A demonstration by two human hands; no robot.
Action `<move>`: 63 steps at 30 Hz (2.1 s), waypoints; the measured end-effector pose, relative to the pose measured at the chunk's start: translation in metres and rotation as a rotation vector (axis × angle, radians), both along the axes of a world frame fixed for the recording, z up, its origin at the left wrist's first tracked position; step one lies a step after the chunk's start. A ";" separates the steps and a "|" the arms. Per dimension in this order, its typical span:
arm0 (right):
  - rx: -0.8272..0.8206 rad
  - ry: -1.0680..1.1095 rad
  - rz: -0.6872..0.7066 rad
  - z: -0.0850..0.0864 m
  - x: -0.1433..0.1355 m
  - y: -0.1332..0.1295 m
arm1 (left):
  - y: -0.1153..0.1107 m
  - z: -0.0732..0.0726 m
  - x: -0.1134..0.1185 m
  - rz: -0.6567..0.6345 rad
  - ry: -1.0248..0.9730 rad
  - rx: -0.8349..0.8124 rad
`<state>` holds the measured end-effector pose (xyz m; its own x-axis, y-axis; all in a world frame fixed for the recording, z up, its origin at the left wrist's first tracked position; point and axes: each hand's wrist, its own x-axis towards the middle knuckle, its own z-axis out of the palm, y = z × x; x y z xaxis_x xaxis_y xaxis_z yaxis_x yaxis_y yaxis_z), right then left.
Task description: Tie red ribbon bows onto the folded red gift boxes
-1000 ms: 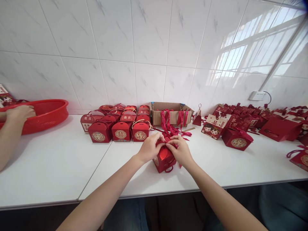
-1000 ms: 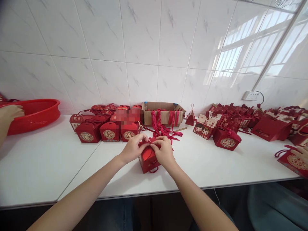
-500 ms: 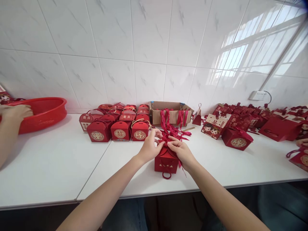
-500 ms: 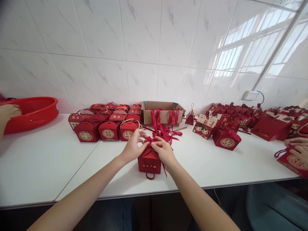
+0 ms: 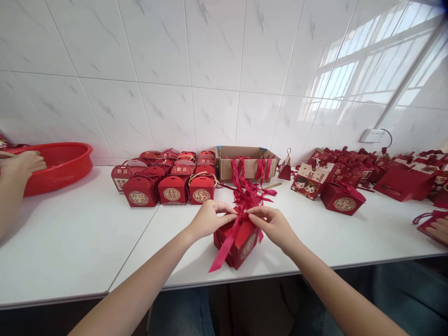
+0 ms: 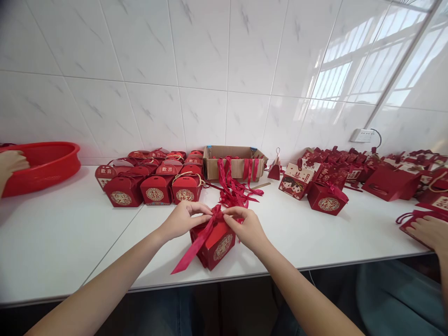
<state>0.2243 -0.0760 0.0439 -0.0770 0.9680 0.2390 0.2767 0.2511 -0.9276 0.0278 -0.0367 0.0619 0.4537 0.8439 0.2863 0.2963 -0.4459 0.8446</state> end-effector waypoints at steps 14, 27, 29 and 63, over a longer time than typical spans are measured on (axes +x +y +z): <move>0.082 -0.320 0.063 0.035 0.007 0.011 | -0.004 0.025 -0.006 -0.153 0.201 0.114; 0.538 -0.700 0.381 0.020 0.006 0.008 | 0.011 0.033 -0.011 -0.203 0.368 0.156; 0.559 -0.796 0.362 0.017 0.004 0.010 | 0.015 0.032 -0.013 -0.213 0.374 0.163; 0.574 -0.747 0.429 0.004 0.005 0.013 | 0.015 0.033 0.002 -0.334 0.643 0.308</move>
<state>0.2291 -0.0631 0.0478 -0.7069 0.5796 0.4053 0.5158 0.8146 -0.2653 0.0301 -0.0213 0.0953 0.8256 0.5585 0.0806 0.4936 -0.7839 0.3767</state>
